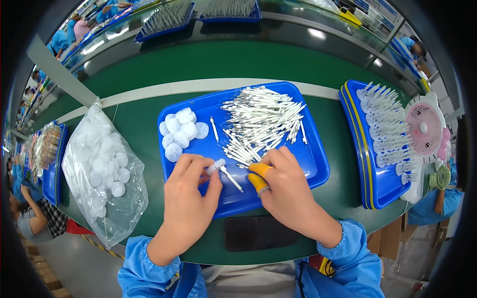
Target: The person repeatedly picks up a white cotton pad and a metal stick, inserts the stick into the pad, and places the assembled unit into a blue tray. The process is repeated continuously at a factory assembly station.
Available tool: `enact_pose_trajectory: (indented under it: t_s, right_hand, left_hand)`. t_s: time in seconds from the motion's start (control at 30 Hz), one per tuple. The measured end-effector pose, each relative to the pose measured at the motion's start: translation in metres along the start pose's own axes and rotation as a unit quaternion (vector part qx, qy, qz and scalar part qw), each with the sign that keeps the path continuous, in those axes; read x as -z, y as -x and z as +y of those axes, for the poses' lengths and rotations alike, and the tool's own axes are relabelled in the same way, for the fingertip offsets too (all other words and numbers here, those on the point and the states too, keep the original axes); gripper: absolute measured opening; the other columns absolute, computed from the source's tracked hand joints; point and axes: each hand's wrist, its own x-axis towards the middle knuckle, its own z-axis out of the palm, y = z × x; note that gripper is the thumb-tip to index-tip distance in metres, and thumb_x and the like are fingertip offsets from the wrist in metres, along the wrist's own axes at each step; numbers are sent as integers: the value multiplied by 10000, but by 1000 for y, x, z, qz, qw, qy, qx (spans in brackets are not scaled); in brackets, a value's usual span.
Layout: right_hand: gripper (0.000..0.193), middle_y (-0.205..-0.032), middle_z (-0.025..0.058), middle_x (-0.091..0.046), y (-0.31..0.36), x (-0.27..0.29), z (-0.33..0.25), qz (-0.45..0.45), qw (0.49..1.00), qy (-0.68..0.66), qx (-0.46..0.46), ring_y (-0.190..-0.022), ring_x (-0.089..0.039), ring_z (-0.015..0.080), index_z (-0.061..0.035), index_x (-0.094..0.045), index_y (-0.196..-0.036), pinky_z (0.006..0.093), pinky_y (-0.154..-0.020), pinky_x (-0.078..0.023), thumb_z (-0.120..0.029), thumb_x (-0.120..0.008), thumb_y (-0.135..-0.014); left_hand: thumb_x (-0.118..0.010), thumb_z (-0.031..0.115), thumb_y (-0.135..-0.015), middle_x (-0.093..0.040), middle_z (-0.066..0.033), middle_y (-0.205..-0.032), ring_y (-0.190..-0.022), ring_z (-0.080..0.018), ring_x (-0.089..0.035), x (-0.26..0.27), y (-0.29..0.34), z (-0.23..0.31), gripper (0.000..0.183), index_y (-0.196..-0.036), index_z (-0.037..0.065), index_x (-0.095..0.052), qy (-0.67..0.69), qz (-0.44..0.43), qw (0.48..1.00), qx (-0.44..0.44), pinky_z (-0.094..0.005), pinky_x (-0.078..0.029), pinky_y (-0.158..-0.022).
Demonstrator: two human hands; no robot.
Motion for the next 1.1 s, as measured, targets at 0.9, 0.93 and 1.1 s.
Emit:
enact_pose_trajectory:
  t_s: [0.9, 0.93, 1.1]
  right_hand:
    - [451, -955, 164, -582, 18, 26, 3, -70, 992, -102, 16, -914, -570, 354, 122, -731, -1088, 448, -777, -495, 104, -687, -640]
    - [454, -949, 162, -582, 18, 25, 4, -72, 993, -93, 18, -914, -568, 353, 121, -732, -1091, 449, -784, -492, 101, -688, -639]
    - [410, -939, 157, -579, 18, 22, -1, -48, 996, -68, 27, -913, -561, 349, 113, -733, -1055, 453, -805, -476, 86, -700, -648]
  left_hand:
    - [-781, -22, -914, -688, -127, -966, -847, -222, -745, -5, 6, 8, 185, -1077, -28, -692, 114, -107, 988, 4, -352, -674, -764]
    - [-789, -18, -910, -690, -127, -956, -842, -219, -743, -4, 7, 8, 184, -1062, -29, -686, 112, -107, 988, 12, -352, -676, -759]
    - [-806, -10, -899, -697, -124, -936, -829, -211, -735, -4, 7, 11, 181, -1014, -29, -667, 103, -104, 989, 20, -350, -680, -742]
